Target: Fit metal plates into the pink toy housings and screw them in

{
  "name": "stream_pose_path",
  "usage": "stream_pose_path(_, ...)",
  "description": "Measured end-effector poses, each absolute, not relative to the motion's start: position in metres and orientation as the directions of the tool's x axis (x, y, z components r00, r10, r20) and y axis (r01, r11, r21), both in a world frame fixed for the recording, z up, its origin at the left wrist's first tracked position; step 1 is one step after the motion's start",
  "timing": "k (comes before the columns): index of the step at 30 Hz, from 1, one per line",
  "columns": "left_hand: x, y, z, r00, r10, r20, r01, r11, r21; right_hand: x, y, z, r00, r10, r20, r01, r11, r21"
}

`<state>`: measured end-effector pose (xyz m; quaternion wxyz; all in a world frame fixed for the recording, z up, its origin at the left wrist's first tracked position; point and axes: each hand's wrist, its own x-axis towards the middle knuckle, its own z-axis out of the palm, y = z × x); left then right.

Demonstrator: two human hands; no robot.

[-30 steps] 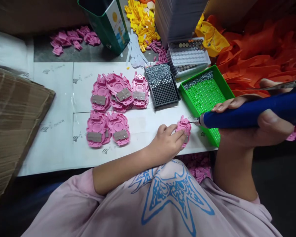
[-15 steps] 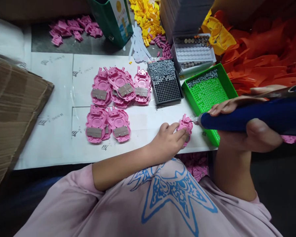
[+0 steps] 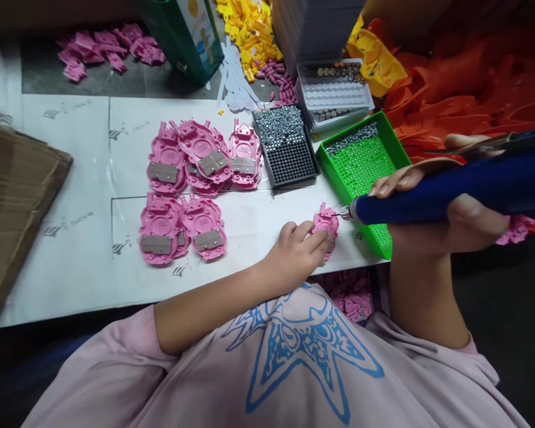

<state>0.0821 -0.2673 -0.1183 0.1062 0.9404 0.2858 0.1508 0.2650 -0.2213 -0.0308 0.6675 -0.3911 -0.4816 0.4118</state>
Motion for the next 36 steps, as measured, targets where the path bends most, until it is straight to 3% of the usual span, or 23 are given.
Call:
stream_pose_path(5, 0.082, -0.265, -0.118, 0.773, 0.57, 0.277, 0.492, -0.816, 0.304, 0.284, -0.229, -0.007, 0.393, 0.843, 0.366, -0.068, 0.424, -0.903)
stream_pose_path(10, 0.082, -0.264, -0.115, 0.784, 0.561, 0.267, 0.488, -0.822, 0.294, 0.285, -0.225, -0.018, 0.562, 0.747, 0.356, -0.039, 0.453, -0.891)
stream_pose_path(14, 0.083, -0.264, -0.113, 0.788, 0.56, 0.257, 0.489, -0.822, 0.291, 0.284, -0.222, -0.033, 0.551, 0.796, 0.251, -0.08, 0.35, -0.933)
stream_pose_path(36, 0.083, -0.263, -0.112, 0.778, 0.564, 0.276, 0.487, -0.819, 0.302, 0.289, -0.218, -0.045, 0.471, 0.829, 0.301, -0.029, 0.355, -0.934)
